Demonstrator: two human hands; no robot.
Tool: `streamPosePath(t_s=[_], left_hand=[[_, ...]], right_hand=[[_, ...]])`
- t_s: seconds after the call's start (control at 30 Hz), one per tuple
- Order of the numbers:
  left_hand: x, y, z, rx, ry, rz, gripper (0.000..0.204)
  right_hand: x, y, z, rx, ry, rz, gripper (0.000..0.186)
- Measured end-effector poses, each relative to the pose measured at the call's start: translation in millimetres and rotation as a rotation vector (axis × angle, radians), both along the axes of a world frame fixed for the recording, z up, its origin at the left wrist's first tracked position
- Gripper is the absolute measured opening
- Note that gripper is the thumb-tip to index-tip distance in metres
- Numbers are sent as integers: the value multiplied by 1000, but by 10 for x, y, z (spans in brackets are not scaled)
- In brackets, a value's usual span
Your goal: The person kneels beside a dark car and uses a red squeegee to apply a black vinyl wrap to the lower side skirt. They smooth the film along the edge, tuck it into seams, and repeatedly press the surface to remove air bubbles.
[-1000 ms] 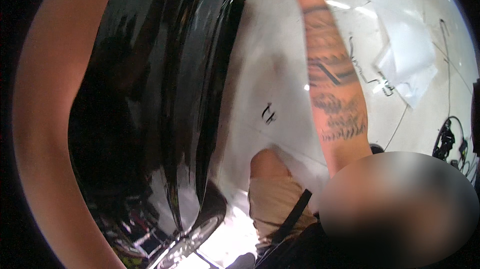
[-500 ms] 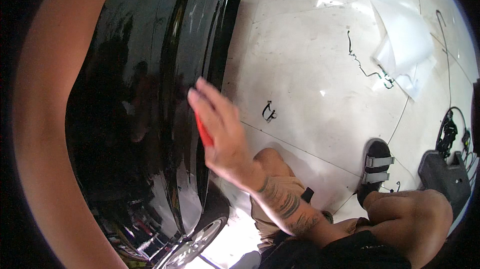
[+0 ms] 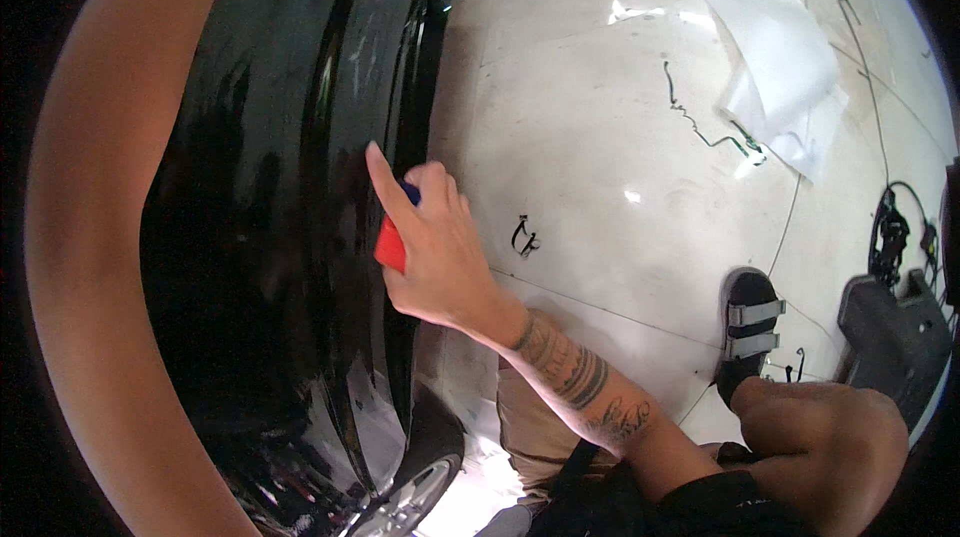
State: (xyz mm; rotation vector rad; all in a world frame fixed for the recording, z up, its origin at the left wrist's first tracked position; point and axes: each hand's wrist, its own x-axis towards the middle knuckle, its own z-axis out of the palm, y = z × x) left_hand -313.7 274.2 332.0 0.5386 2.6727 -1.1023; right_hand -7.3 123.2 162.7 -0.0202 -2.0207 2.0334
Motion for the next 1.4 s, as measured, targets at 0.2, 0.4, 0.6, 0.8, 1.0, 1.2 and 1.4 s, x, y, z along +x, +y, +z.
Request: streamPosePath(t_s=[0.2,0.4,0.6,0.8,1.0,1.2,1.4], left_hand=[[14,75,-11,2,11,-2,35],[11,42,-25,6,9,9,35],[-34,22,-39,0,3,28,34],[170,83,-36,-37,55,9,32],[-149,-46,-86,142,75,-186,22],[-238,-408,-142,145,72,-241,26],[175,-140,-263,91,175,-441,35]], right_hand=[[-395,261,55,114,-14,-46,93],[-791,497,40,148,-42,-85,86],[-1106,724,9,201,-58,-115,80],[-1320,973,62,263,-123,-56,78],[-1510,1261,-3,194,-176,-66,80],[-719,878,139,9,-113,-66,82],[-1077,914,154,43,-124,-63,81]])
